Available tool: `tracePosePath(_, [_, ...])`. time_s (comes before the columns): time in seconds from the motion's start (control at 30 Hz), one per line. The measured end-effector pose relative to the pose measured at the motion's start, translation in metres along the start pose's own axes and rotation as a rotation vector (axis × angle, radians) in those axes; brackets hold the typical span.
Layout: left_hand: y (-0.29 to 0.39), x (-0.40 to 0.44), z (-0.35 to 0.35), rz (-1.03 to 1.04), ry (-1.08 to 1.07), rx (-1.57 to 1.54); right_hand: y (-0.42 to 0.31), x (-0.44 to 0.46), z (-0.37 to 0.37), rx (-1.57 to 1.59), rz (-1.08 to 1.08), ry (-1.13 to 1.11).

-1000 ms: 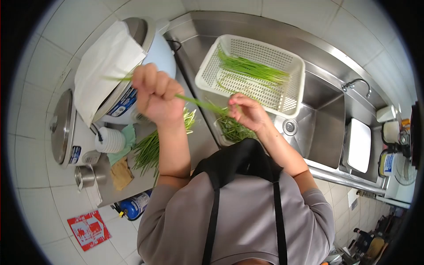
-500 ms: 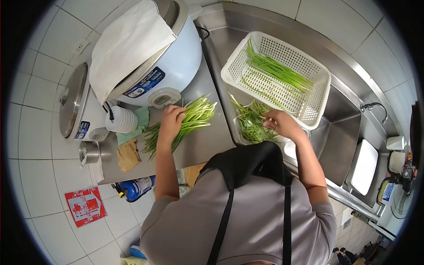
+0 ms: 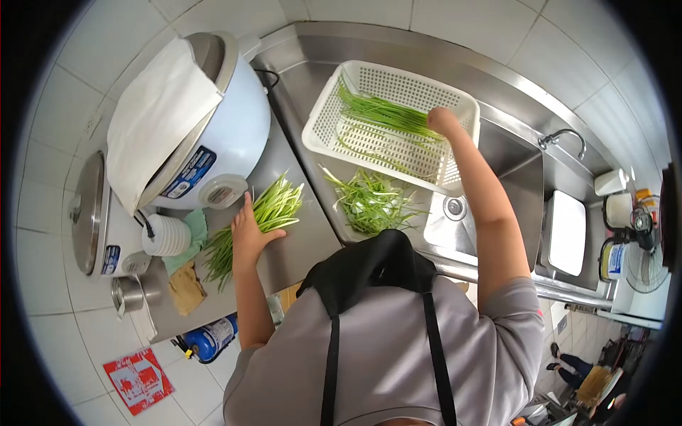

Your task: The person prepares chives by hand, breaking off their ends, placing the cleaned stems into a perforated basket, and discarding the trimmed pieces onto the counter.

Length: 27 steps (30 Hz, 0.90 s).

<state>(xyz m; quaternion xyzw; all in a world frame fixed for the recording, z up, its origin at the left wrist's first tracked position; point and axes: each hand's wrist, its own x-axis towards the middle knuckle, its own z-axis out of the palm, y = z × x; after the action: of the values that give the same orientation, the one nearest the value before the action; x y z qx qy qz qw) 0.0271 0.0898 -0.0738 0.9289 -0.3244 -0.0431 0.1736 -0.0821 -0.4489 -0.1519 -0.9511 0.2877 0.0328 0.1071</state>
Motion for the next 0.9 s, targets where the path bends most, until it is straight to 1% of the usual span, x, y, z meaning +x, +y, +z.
tracePosePath(0.1, [0.016,0.001,-0.013,0.039,0.006,-0.026,-0.014,-0.009,0.010,-0.130,0.121,-0.141])
tracePosePath(0.2, [0.034,0.005,-0.024,0.151,0.026,-0.082,-0.023,-0.018,0.008,-0.108,0.177,-0.073])
tracePosePath(0.3, [0.059,0.009,-0.039,0.232,0.069,-0.134,-0.013,-0.005,0.006,-0.063,0.095,-0.006])
tracePosePath(0.4, [0.085,0.020,-0.040,0.320,0.105,-0.266,0.008,0.005,0.005,-0.040,0.083,0.036])
tracePosePath(0.5, [0.114,0.034,-0.038,0.450,0.123,-0.364,0.008,-0.018,0.003,-0.304,0.056,-0.189])
tracePosePath(0.57, [0.133,0.043,-0.039,0.541,0.124,-0.407,0.013,-0.017,0.018,-0.249,0.058,0.039])
tracePosePath(0.6, [0.141,0.046,-0.041,0.579,0.113,-0.426,0.008,-0.019,0.014,-0.222,0.055,0.148])
tracePosePath(0.7, [0.157,0.054,-0.041,0.641,0.088,-0.505,0.006,-0.017,-0.033,0.098,-0.116,0.072])
tracePosePath(0.73, [0.161,0.058,-0.041,0.660,0.087,-0.519,-0.003,-0.026,-0.057,0.276,-0.066,0.036])
tracePosePath(0.8, [0.171,0.070,-0.038,0.696,0.094,-0.542,-0.014,-0.037,-0.088,0.529,-0.131,0.104])
tracePosePath(0.9, [0.193,0.093,-0.029,0.745,0.136,-0.578,-0.048,-0.067,-0.138,0.659,-0.221,0.173])
